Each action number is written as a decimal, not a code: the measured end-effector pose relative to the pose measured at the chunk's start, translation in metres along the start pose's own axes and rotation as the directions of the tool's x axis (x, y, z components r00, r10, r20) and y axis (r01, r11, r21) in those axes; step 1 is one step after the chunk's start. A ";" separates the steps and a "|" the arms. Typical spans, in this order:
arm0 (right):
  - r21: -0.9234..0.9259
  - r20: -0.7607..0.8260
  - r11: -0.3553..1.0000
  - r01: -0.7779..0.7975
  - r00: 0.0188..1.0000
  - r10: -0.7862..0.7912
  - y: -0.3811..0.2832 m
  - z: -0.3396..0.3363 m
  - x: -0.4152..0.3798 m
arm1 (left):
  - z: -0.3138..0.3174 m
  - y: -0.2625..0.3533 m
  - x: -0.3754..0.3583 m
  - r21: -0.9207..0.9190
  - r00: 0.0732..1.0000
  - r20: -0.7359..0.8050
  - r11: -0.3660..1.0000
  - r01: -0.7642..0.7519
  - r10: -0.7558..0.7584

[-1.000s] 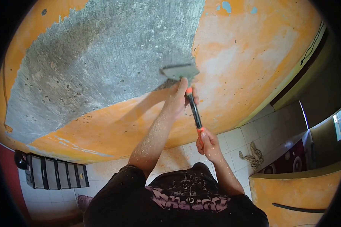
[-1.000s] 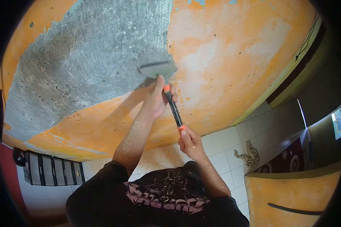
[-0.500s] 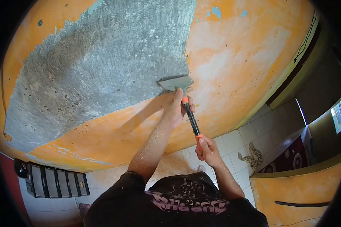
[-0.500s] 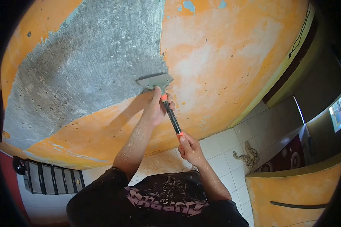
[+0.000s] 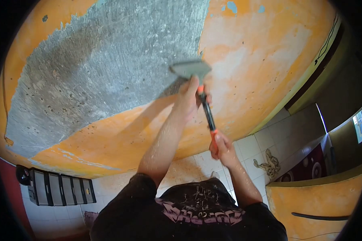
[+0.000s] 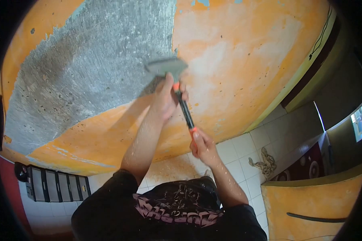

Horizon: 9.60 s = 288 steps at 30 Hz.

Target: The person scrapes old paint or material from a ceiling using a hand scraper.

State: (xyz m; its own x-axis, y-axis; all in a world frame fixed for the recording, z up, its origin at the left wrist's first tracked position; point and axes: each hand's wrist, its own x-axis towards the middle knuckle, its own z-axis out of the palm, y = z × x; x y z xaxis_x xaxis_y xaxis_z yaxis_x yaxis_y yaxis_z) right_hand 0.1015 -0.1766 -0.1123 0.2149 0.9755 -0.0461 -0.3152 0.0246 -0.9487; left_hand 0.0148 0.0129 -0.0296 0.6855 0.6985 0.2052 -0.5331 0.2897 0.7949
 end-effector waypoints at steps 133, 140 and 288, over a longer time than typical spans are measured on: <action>-0.226 -0.156 0.951 0.213 0.955 -0.251 -0.073 0.021 -0.008 | 0.060 0.047 0.020 0.004 0.987 0.007 0.987 -0.162 0.162; -0.286 -0.137 0.933 0.219 0.954 -0.266 -0.038 0.017 -0.015 | 0.032 0.018 0.002 0.022 0.995 -0.044 0.996 -0.087 0.088; -0.426 0.006 0.821 0.381 0.908 -0.418 -0.226 0.020 0.010 | 0.149 0.136 0.081 0.186 0.919 0.094 0.900 -0.395 0.384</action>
State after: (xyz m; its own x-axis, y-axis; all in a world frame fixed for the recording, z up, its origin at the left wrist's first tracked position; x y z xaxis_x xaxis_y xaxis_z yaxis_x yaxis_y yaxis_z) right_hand 0.1565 -0.1681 0.1081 0.3216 0.8771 0.3567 0.2173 0.2983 -0.9294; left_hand 0.0719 0.0114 0.1803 0.4719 0.6912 0.5473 -0.6583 -0.1367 0.7403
